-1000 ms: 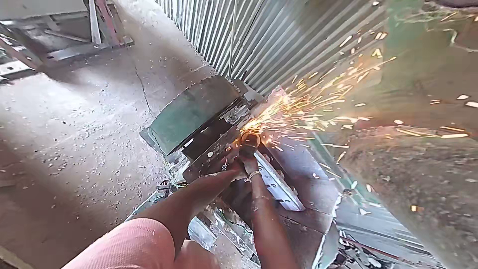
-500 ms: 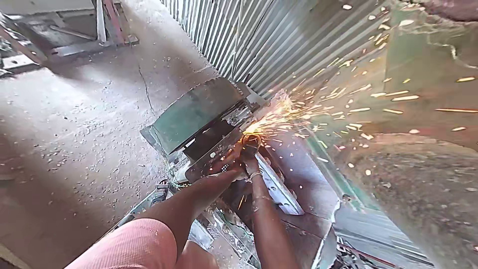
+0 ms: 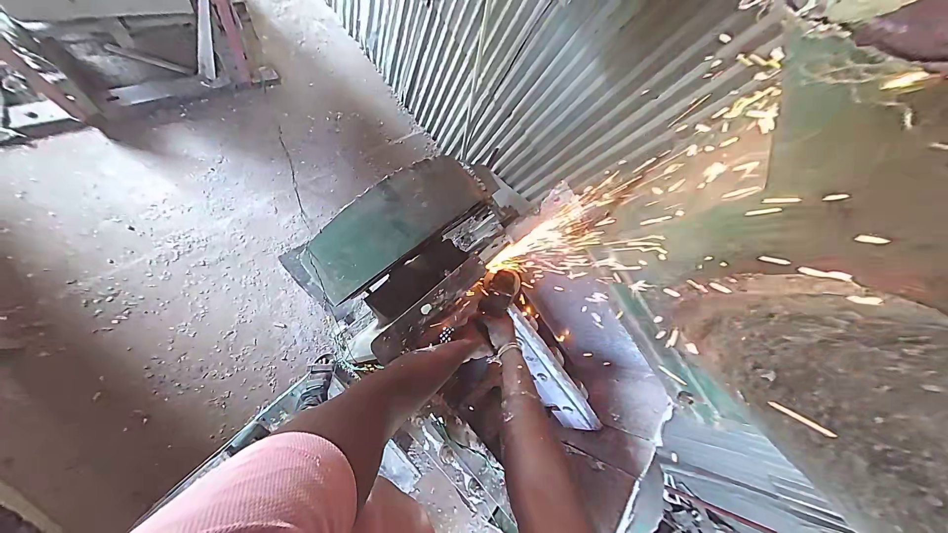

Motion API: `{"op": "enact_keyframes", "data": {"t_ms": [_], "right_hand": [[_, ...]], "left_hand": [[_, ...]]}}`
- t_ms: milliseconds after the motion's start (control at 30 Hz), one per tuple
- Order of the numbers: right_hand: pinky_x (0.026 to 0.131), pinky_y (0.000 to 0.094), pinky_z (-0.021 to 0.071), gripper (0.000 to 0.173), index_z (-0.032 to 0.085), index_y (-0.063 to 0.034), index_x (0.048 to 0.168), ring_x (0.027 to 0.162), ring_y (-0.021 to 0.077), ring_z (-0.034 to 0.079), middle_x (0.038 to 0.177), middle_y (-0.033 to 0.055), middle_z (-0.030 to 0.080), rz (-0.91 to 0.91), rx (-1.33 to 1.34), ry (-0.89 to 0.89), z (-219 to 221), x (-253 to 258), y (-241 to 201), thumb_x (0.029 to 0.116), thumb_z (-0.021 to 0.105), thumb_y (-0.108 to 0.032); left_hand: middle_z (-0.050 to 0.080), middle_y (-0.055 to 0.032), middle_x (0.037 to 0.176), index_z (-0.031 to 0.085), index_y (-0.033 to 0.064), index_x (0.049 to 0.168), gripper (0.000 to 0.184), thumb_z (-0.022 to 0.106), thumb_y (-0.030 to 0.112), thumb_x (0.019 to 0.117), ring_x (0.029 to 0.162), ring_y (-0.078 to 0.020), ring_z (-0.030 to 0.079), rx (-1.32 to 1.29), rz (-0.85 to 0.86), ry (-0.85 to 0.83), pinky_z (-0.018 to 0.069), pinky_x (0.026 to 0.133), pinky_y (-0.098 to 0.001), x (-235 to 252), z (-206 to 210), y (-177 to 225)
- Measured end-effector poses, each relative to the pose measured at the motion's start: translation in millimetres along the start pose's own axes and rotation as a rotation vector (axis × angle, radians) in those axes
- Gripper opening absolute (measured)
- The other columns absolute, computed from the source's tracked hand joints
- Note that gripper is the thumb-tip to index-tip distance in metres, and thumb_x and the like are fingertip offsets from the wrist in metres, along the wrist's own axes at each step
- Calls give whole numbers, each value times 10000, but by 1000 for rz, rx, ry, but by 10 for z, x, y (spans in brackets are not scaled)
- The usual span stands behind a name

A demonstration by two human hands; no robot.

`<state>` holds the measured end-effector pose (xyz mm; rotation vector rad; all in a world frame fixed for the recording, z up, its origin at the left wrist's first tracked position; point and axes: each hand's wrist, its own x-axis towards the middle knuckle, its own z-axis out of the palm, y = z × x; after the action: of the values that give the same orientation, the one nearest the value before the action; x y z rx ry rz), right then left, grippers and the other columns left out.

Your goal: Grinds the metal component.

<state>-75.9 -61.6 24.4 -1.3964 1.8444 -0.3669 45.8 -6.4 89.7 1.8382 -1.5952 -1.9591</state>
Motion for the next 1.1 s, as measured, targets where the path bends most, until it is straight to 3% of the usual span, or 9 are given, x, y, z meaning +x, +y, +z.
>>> {"op": "enact_keyframes", "data": {"t_ms": [67, 167, 267, 467, 533, 600, 700, 900, 1100], "right_hand": [[1037, 407, 507, 603, 569, 40, 1341, 1162, 235, 641, 1249, 195, 671, -29, -1, -4, -6, -5, 2, 828, 832, -137], [1022, 397, 509, 539, 597, 52, 1295, 1137, 230, 645, 1213, 195, 679, -61, -14, -5, -5, 12, -2, 843, 820, -138], [1003, 425, 508, 508, 615, 49, 1257, 1102, 247, 650, 1171, 201, 685, -29, -52, 3, 11, 19, -23, 845, 828, -158], [1025, 424, 516, 599, 588, 36, 1318, 1137, 240, 656, 1220, 192, 685, -6, -2, 2, -8, 9, 60, 810, 843, -154], [1024, 426, 513, 568, 601, 39, 1302, 1139, 243, 652, 1221, 194, 683, 0, -3, 15, -20, -41, 49, 822, 836, -153], [1055, 428, 494, 579, 580, 44, 1334, 1182, 250, 634, 1261, 202, 667, 4, -10, 15, -21, -96, 33, 851, 822, -165], [1098, 429, 468, 585, 551, 41, 1385, 1242, 258, 612, 1318, 209, 647, 16, -40, 19, -13, -93, 20, 907, 780, -207], [1043, 436, 507, 596, 573, 53, 1334, 1165, 264, 646, 1243, 216, 671, 16, -7, 23, -5, -78, -49, 831, 837, -129], [1061, 459, 489, 536, 607, 40, 1312, 1182, 278, 639, 1244, 214, 678, 54, -99, 35, -48, -140, 61, 886, 799, -223]], "left_hand": [[496, -296, 1482, 506, -114, 1401, 604, 678, 264, 963, 1401, -400, 475, -15, 47, 0, 369, 1149, -555, 96, 34, -38], [504, -286, 1471, 463, -83, 1448, 701, 728, 258, 896, 1389, -392, 482, -111, 33, 25, 397, 1135, -558, 399, 152, -111], [486, -296, 1488, 469, -103, 1440, 696, 699, 290, 915, 1401, -394, 469, -54, 36, 3, 377, 1140, -564, 276, 92, -85], [497, -290, 1479, 431, -78, 1475, 763, 758, 263, 876, 1399, -394, 476, -113, 127, 41, 391, 1149, -553, 418, 181, -174], [494, -288, 1490, 452, -88, 1465, 702, 723, 260, 919, 1413, -396, 462, -46, 167, 28, 367, 1169, -545, 309, 184, -136], [452, -281, 1523, 429, -96, 1473, 618, 676, 175, 975, 1437, -380, 423, -76, 63, -22, 324, 1185, -512, -175, 60, 69], [413, -324, 1528, 380, -143, 1478, 602, 641, 79, 984, 1438, -404, 408, -181, -39, -63, 334, 1178, -507, -593, -112, 236], [414, -330, 1519, 395, -148, 1460, 569, 627, 90, 999, 1430, -403, 406, -187, 39, -52, 319, 1177, -497, -578, -145, 185], [441, -306, 1508, 369, -119, 1487, 642, 686, 40, 952, 1419, -385, 434, -141, 102, -37, 337, 1182, -481, -570, -86, 209]]}}
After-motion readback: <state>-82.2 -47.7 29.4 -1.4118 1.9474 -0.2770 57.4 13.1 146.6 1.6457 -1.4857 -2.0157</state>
